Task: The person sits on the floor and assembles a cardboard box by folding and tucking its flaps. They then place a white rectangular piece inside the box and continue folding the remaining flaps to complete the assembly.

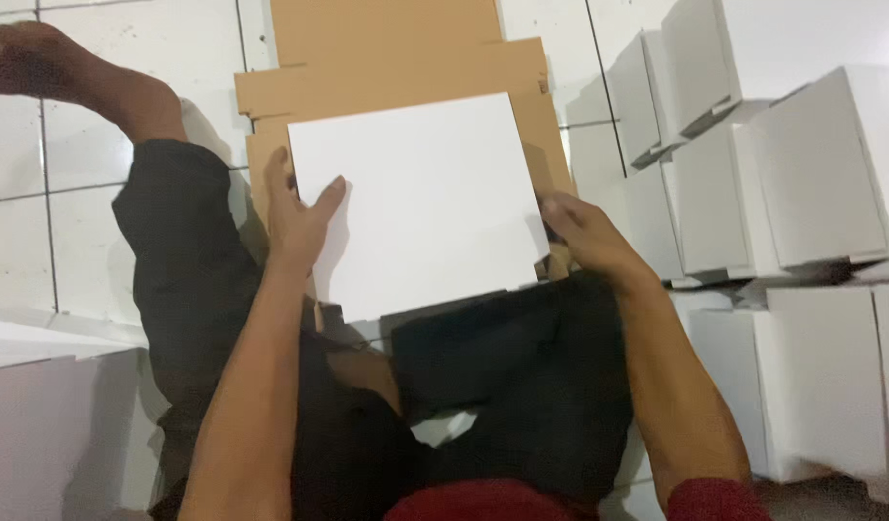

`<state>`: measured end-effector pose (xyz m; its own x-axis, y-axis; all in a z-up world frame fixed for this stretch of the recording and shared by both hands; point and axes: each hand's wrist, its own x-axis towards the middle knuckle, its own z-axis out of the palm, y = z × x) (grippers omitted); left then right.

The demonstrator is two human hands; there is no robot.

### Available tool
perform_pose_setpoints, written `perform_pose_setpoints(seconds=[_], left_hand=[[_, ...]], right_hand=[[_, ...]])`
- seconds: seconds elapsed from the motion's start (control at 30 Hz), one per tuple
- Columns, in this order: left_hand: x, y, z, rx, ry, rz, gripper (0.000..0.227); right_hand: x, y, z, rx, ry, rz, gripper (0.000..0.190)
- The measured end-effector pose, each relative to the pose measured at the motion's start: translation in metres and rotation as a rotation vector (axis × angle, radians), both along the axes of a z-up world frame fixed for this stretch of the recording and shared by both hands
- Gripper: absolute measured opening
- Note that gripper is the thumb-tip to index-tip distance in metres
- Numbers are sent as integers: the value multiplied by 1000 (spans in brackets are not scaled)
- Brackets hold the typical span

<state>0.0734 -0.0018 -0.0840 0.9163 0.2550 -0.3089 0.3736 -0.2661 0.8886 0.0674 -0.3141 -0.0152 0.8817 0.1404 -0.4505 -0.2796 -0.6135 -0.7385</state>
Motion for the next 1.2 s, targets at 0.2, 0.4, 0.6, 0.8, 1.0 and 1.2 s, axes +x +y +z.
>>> perform_pose_setpoints(seconds=[0.2,0.4,0.6,0.8,1.0,1.2], left_hand=[[-4,2,-3,81,3,74,76],[-7,0,-5,66,-85,41,71],[-12,-1,6,49,-158,76,70],[-56,25,-31,-57,15,-13,56],[-141,10,19,-117,187,3,50],[-161,6,17,-303,115,25,59]], right_hand=[[-61,-19,-10,444,199,-451,70],[-59,-32,-53,448,126,-410,53],[-63,-39,-77,-320,-279,-112,17],[-68,-39,-98,-301,-363,-137,16],[-75,-37,-103,-321,-364,-203,27],[-76,-29,-92,-296,-380,-212,28]])
